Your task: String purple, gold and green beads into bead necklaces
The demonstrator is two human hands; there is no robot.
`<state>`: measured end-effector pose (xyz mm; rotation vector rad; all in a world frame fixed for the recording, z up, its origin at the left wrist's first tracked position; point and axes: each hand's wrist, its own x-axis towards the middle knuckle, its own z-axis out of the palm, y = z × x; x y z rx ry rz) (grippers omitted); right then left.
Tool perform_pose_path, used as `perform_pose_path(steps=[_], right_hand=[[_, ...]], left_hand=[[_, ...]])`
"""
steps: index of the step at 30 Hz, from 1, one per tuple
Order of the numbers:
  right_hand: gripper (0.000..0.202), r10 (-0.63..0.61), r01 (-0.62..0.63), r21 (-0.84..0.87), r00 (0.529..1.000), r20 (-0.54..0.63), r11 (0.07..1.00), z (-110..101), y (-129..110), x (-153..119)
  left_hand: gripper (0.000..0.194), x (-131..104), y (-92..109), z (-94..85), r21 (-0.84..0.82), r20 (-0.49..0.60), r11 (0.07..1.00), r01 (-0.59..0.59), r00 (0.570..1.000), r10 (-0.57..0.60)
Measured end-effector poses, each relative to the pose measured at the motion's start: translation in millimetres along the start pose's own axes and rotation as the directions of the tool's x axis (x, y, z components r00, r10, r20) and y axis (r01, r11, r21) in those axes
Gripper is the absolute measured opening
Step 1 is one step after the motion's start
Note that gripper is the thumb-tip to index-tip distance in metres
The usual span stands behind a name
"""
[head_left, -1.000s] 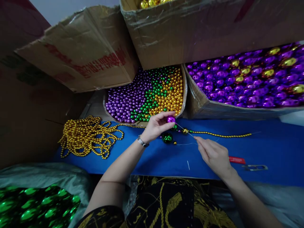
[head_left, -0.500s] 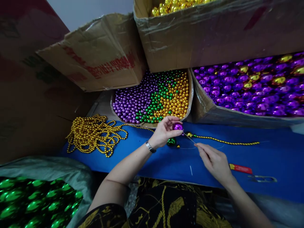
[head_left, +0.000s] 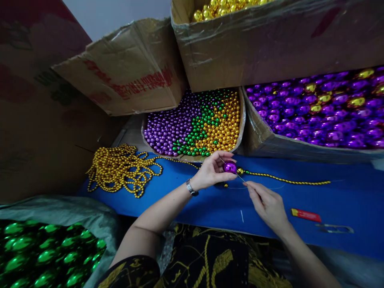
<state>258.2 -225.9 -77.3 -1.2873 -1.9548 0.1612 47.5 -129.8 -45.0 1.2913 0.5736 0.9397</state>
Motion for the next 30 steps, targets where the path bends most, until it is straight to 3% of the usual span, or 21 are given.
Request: perform_pose_path(steps=[2, 4, 6, 7, 10, 12, 14, 19, 21, 22, 23, 25, 27, 28, 30], right_hand=[[0.023, 0.009, -0.009, -0.012, 1.0, -0.018, 1.0, -3, 3, -2], [0.022, 0.016, -0.018, -0.047, 0.999, -0.05, 0.999, -6, 7, -3], [0.021, 0.019, -0.025, -0.077, 0.996, -0.087, 0.997, -7, 9, -4], [0.02, 0.016, -0.025, -0.089, 0.995, -0.103, 0.996, -7, 9, -4], [0.019, 0.002, -0.015, -0.112, 0.993, -0.116, 0.994, -5, 8, -3], [0.019, -0.005, -0.008, -0.121, 0.995, -0.103, 0.993, -3, 7, -3], [0.019, -0.011, -0.001, -0.127, 0.996, -0.092, 0.992, -2, 6, -2], [0.02, -0.004, -0.006, -0.107, 0.996, -0.091, 0.994, -4, 5, -2], [0.021, 0.001, -0.01, -0.092, 0.995, -0.099, 0.996, -4, 5, -2], [0.021, 0.004, -0.013, -0.086, 0.995, -0.102, 0.996, -4, 4, -2], [0.021, 0.007, -0.016, -0.081, 0.994, -0.106, 0.997, -4, 4, -2], [0.021, 0.013, -0.022, -0.076, 0.994, -0.109, 0.997, -4, 3, -1], [0.022, 0.013, -0.023, -0.083, 0.994, -0.11, 0.996, -3, 3, 0], [0.022, 0.012, -0.022, -0.09, 0.994, -0.112, 0.996, -3, 2, 1], [0.021, 0.005, -0.018, -0.105, 0.993, -0.121, 0.994, -3, 1, 3]], left_hand=[[0.052, 10, 9, -16.2, 0.151, -0.018, 0.986, -0.066, 0.997, 0.069], [0.035, 26, 18, -41.0, 0.458, -0.115, 0.881, -0.117, 0.975, 0.189], [0.021, 46, 25, -66.7, 0.776, -0.14, 0.629, -0.056, 0.956, 0.257], [0.017, 55, 27, -77.1, 0.877, -0.117, 0.48, -0.009, 0.966, 0.231], [0.02, 77, 26, -90.4, 0.995, -0.034, 0.093, 0.032, 0.999, 0.019], [0.027, 83, 22, -86.7, 0.998, -0.002, -0.058, -0.003, 0.997, -0.076], [0.031, 86, 19, -80.4, 0.993, 0.0, -0.117, -0.009, 0.997, -0.08], [0.027, 90, 14, -81.4, 0.988, -0.08, -0.133, 0.073, 0.996, -0.047], [0.023, 90, 14, -86.9, 0.989, -0.113, -0.101, 0.11, 0.993, -0.029], [0.019, 90, 14, -88.9, 0.99, -0.136, -0.035, 0.136, 0.991, -0.006], [0.017, 88, 14, -89.9, 0.983, -0.166, 0.079, 0.164, 0.986, 0.02], [0.016, 82, 15, -87.1, 0.871, -0.244, 0.449, 0.198, 0.969, 0.046], [0.019, 73, 16, -77.5, 0.523, -0.294, 0.833, 0.18, 0.956, -0.022], [0.022, 67, 17, -70.5, 0.292, -0.287, 0.942, 0.164, 0.955, -0.078], [0.026, 56, 20, -54.5, -0.089, -0.226, 0.982, 0.165, 0.957, -0.181]])
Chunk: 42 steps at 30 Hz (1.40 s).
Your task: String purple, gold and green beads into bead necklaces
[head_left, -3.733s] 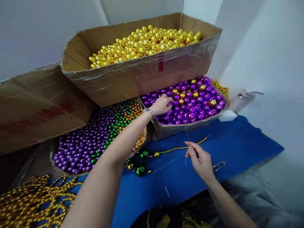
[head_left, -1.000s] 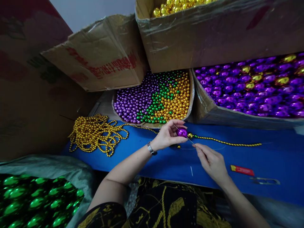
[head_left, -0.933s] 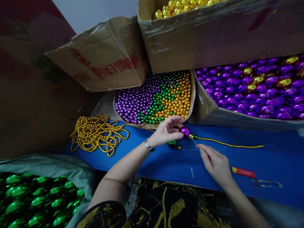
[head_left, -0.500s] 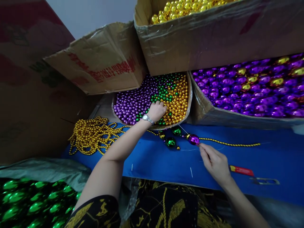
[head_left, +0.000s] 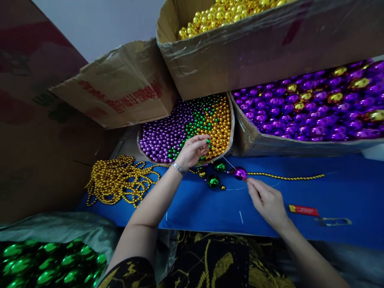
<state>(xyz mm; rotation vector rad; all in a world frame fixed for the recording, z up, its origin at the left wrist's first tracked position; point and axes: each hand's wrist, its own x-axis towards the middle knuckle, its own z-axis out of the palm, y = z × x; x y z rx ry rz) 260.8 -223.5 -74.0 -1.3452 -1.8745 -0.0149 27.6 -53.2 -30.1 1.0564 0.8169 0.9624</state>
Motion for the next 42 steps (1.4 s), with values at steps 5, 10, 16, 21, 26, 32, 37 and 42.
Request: perform_pose_path(steps=[5, 10, 16, 21, 26, 32, 37, 42], right_hand=[[0.02, -0.036, 0.036, -0.034, 0.999, -0.022, 0.999, -1, -3, 4], [0.02, -0.038, 0.037, -0.051, 0.999, -0.022, 0.998, -3, -2, 2], [0.019, -0.067, 0.065, -0.147, 0.998, -0.008, 0.987, -4, 5, -4], [0.019, -0.026, 0.019, -0.126, 0.998, -0.054, 0.992, -3, 7, -4], [0.017, 0.129, -0.122, 0.072, 0.987, -0.092, 0.99, -7, 12, -7], [0.019, 0.191, -0.173, 0.146, 0.974, -0.121, 0.974, -15, 23, -15], [0.021, 0.246, -0.223, 0.173, 0.96, -0.13, 0.959, -23, 33, -16], [0.021, 0.278, -0.259, 0.145, 0.953, -0.123, 0.955, -29, 45, -21]], left_hand=[[0.027, -25, -2, 25.9, -0.247, 0.105, 0.959, 0.138, 0.988, -0.115], [0.026, -30, -4, 33.1, -0.207, 0.115, 0.969, 0.136, 0.987, -0.114], [0.027, -33, -2, 34.4, 0.013, 0.116, 1.0, -0.017, 0.993, 0.015], [0.036, -31, 11, 50.2, 0.296, 0.316, 0.903, -0.311, 0.924, 0.215], [0.033, 8, 24, 90.8, 0.204, 0.293, 0.908, -0.365, 0.908, 0.3], [0.025, 100, 32, 181.9, 0.559, 0.575, 0.46, -0.69, 0.722, 0.384], [0.037, 165, 15, 262.8, 0.662, 0.746, -0.249, -0.706, 0.654, 0.129], [0.032, 192, 3, 292.9, 0.68, 0.679, -0.398, -0.616, 0.734, 0.025]])
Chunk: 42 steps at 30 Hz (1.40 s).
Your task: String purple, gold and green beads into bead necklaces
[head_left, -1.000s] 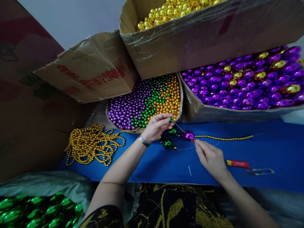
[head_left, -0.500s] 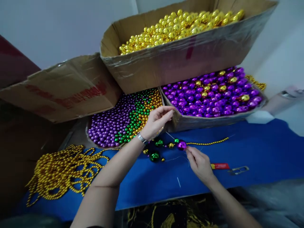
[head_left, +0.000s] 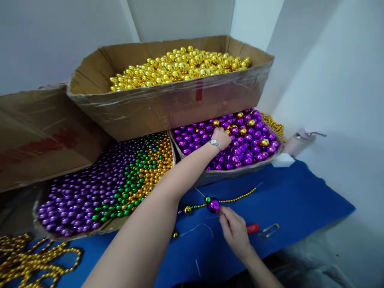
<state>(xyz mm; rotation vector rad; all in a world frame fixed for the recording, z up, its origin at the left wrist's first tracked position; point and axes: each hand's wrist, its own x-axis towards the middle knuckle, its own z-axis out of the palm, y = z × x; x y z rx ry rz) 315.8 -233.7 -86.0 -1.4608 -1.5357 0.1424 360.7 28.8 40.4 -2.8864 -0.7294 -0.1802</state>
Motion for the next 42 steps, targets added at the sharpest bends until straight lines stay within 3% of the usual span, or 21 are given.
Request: perform_pose_path(steps=[3, 5, 6, 8, 10, 11, 13, 15, 19, 25, 31, 36, 38, 42], right_hand=[[0.021, 0.013, -0.013, -0.011, 1.0, -0.016, 1.0, -4, 3, -1], [0.019, 0.002, -0.003, -0.012, 1.0, -0.024, 1.0, -6, 3, 0], [0.019, -0.006, 0.006, -0.016, 1.0, -0.028, 1.0, -7, 3, 0], [0.017, -0.03, 0.028, -0.032, 0.999, -0.042, 0.999, -8, 1, 3], [0.015, -0.061, 0.058, -0.062, 0.997, -0.052, 0.996, -8, -1, 7], [0.014, -0.081, 0.077, -0.08, 0.995, -0.055, 0.994, -8, -2, 10], [0.013, -0.128, 0.121, -0.122, 0.99, -0.055, 0.985, -5, -4, 14], [0.012, -0.172, 0.164, -0.161, 0.984, -0.042, 0.973, -2, -6, 18], [0.013, -0.246, 0.245, -0.21, 0.969, 0.025, 0.946, 7, -9, 20], [0.019, -0.245, 0.262, -0.244, 0.965, 0.098, 0.934, 15, -14, 16], [0.024, -0.204, 0.247, -0.293, 0.964, 0.169, 0.924, 16, -14, 14], [0.022, -0.281, 0.325, -0.369, 0.945, 0.17, 0.871, 21, -16, 15], [0.022, -0.284, 0.322, -0.321, 0.945, 0.162, 0.891, 24, -17, 15], [0.021, -0.238, 0.266, -0.175, 0.957, 0.163, 0.948, 30, -16, 13]], left_hand=[[0.025, -10, -14, -8.6, -0.137, -0.049, 0.99, -0.02, 0.999, 0.013], [0.028, -35, -29, -18.4, -0.419, -0.15, 0.906, -0.062, 0.989, -0.002], [0.029, -53, -36, -23.3, -0.603, -0.197, 0.793, -0.09, 0.98, -0.038], [0.032, -97, -47, -31.0, -0.909, -0.191, 0.399, -0.121, 0.972, -0.14], [0.035, -146, -52, -33.4, -0.995, -0.063, -0.064, -0.079, 0.973, -0.22], [0.037, -170, -53, -32.4, -0.968, 0.011, -0.247, -0.051, 0.97, -0.242], [0.039, -213, -51, -26.3, -0.874, 0.125, -0.485, -0.024, 0.954, -0.272], [0.038, -245, -47, -17.2, -0.802, 0.183, -0.596, -0.042, 0.933, -0.311], [0.027, -281, -45, -0.8, -0.767, 0.254, -0.639, -0.057, 0.888, -0.384], [0.025, -301, -48, 9.0, -0.843, 0.321, -0.534, 0.06, 0.853, -0.411], [0.034, -308, -47, 12.3, -0.904, 0.291, -0.414, 0.108, 0.864, -0.411], [0.041, -316, -35, 11.5, -0.972, 0.17, -0.216, 0.094, 0.913, -0.37], [0.046, -319, -29, 14.0, -0.97, 0.169, -0.223, 0.093, 0.921, -0.351], [0.048, -323, -19, 24.1, -0.93, 0.187, -0.367, 0.026, 0.893, -0.409]])
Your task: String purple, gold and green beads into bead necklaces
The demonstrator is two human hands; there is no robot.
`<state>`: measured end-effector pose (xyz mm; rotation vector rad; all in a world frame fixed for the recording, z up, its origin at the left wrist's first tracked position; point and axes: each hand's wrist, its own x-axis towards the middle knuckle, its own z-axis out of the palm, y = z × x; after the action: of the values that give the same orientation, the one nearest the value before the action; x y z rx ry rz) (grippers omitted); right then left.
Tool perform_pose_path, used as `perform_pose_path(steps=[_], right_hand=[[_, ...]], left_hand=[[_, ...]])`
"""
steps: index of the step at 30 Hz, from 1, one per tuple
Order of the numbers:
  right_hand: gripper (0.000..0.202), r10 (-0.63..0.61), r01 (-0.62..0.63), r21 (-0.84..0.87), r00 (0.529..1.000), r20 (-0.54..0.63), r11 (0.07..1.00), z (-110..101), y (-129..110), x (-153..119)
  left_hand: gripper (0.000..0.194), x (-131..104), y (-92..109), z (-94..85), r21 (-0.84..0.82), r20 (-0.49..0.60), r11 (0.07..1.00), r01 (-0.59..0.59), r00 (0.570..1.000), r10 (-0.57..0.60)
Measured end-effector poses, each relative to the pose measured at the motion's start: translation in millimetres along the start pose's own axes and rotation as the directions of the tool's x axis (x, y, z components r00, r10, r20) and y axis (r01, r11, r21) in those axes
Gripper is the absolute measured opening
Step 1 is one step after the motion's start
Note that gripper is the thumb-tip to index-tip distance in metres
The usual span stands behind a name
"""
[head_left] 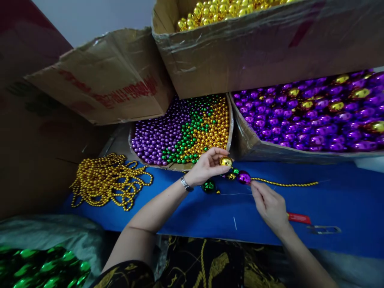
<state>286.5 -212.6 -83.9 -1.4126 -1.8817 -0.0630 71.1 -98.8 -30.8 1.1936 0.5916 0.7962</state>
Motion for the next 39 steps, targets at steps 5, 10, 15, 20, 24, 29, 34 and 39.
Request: perform_pose_path(steps=[5, 10, 15, 20, 24, 29, 34, 39], right_hand=[[0.022, 0.047, -0.047, -0.016, 0.999, 0.015, 0.999, 5, -1, -5], [0.021, 0.126, -0.127, 0.0, 0.986, 0.106, 0.992, 4, -7, -5], [0.023, 0.07, -0.072, 0.018, 0.993, 0.098, 0.997, 2, -8, -4], [0.019, 0.097, -0.101, 0.059, 0.993, 0.064, 0.993, 2, -12, -4], [0.02, 0.19, -0.205, 0.125, 0.975, 0.119, 0.971, 7, -14, -6], [0.024, 0.296, -0.443, 0.436, 0.883, 0.365, 0.783, 23, -9, -14], [0.03, 0.401, -0.528, 0.557, 0.849, 0.344, 0.641, 27, -8, -12], [0.032, 0.446, -0.553, 0.571, 0.831, 0.331, 0.606, 24, -9, -9]], left_hand=[[0.045, -6, -9, 0.7, -0.069, -0.039, 0.997, -0.023, 0.999, 0.021], [0.046, -10, -11, -0.3, -0.075, -0.074, 0.997, -0.029, 0.997, 0.023], [0.049, -12, -11, -3.0, -0.123, -0.115, 0.992, 0.002, 0.993, -0.017], [0.048, -14, -11, -4.4, -0.196, -0.095, 0.979, 0.05, 0.993, -0.07], [0.044, -18, -13, -3.4, -0.102, -0.084, 0.994, 0.036, 0.995, -0.045], [0.052, -29, 0, -5.1, 0.059, 0.087, 0.998, 0.001, 0.996, -0.006], [0.04, -30, 37, -54.4, 0.694, -0.071, 0.709, -0.127, 0.967, 0.243], [0.028, -7, 49, -124.3, 0.965, -0.22, -0.089, 0.245, 0.949, 0.225]])
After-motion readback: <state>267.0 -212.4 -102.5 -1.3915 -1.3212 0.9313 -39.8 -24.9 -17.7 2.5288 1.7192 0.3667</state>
